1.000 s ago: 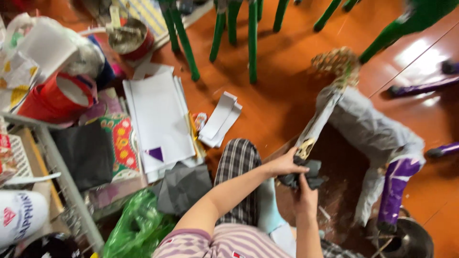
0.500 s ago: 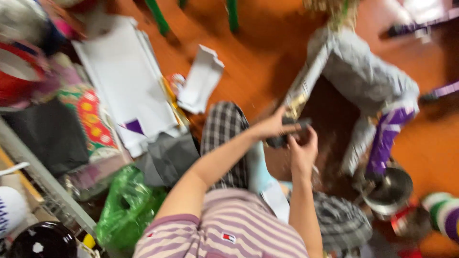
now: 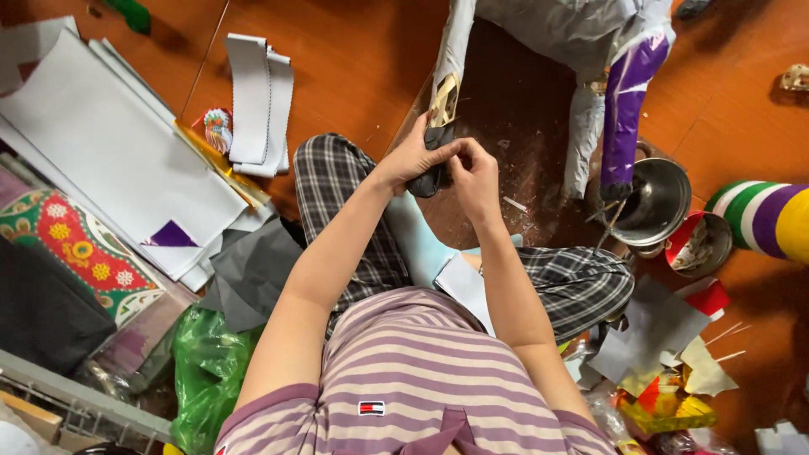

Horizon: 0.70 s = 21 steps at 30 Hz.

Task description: Decorating a paper-mache giraffe with colored paper and adhesive

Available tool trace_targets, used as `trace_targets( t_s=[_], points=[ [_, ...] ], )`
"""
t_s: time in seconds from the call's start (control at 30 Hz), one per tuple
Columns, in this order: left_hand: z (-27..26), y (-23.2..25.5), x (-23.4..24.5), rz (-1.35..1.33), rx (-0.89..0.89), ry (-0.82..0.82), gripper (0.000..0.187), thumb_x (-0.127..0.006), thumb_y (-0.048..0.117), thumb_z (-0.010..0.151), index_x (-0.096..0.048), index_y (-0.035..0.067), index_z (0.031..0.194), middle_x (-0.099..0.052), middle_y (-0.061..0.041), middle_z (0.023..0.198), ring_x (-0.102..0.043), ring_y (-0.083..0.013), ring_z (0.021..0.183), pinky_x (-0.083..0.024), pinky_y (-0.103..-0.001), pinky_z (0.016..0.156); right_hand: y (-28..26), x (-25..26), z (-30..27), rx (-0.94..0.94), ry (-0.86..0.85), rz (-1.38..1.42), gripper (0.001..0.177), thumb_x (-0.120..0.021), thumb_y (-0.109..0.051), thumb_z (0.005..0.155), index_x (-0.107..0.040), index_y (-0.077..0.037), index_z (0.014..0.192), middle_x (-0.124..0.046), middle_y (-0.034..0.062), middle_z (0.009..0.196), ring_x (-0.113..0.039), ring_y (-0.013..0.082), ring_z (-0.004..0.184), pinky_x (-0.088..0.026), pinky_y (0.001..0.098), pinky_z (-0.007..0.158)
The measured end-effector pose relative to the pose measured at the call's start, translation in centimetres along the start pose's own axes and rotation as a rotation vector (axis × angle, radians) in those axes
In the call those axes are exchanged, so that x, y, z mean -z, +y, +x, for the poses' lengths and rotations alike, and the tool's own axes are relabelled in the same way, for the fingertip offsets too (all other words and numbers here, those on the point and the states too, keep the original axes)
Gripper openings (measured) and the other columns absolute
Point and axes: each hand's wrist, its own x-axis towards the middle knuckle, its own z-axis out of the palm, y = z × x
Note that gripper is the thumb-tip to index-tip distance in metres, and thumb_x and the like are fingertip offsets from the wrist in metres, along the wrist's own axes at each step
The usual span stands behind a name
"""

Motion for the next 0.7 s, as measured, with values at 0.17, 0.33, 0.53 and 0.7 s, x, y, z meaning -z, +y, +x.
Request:
trace_targets(
  t_s=[0.17,0.33,0.53,0.7],
  points=[
    [0.9,-1.2,0.1,-0.099,0.027,0.003,0.106,-0.095,0.034,0.069,-0.028,0.010,0.149,-0.054,-0.025,0.118,-0.064,-0.0308,0.095,-0.062,-0.042,0.073,0.7,-0.1,1.5,0.104,-0.018,-0.104,0.014,-0.071,-0.004,0.084,-0.071,-0.011,0.096,-0.067,0.0090,0.085,-0.066,0.0211,0.079,-0.055,0.0329,0.068],
    [1.5,-0.6,-0.3,-0.154,0.030,-0.009,0.068,-0.087,0.033,0.075,-0.047,0.004,0.121,-0.061,-0.020,0.079,-0.067,-0.0323,0.060,-0.060,-0.045,0.050,-1.4,0.3,0.2,0.228,-0.051,-0.041,0.022,-0.062,0.004,0.087,-0.067,-0.001,0.107,-0.068,0.0209,0.099,-0.066,0.0363,0.097,-0.053,0.0474,0.086],
    [3.9,-3.4,0.2,-0.191,0.063,0.025,0.061,-0.084,0.037,0.079,-0.049,0.005,0.118,-0.061,-0.024,0.068,-0.066,-0.0337,0.051,-0.058,-0.045,0.045,-3.6,0.9,-4.6,0.178,0.093,-0.013,0.028,-0.055,-0.004,0.096,-0.061,-0.003,0.123,-0.065,0.0212,0.112,-0.061,0.0349,0.112,-0.046,0.0494,0.097],
    [0.4,0.2,-0.6,-0.259,0.237,-0.005,0.044,-0.060,0.030,0.094,-0.035,0.017,0.129,-0.055,-0.017,0.065,-0.057,-0.0229,0.050,-0.052,-0.037,0.044,-0.6,5.1,-9.1,-0.107,-0.481,-0.330,0.025,-0.056,-0.014,0.090,-0.062,-0.012,0.114,-0.070,-0.0005,0.109,-0.059,0.0111,0.095,-0.045,0.0279,0.084]
  ],
)
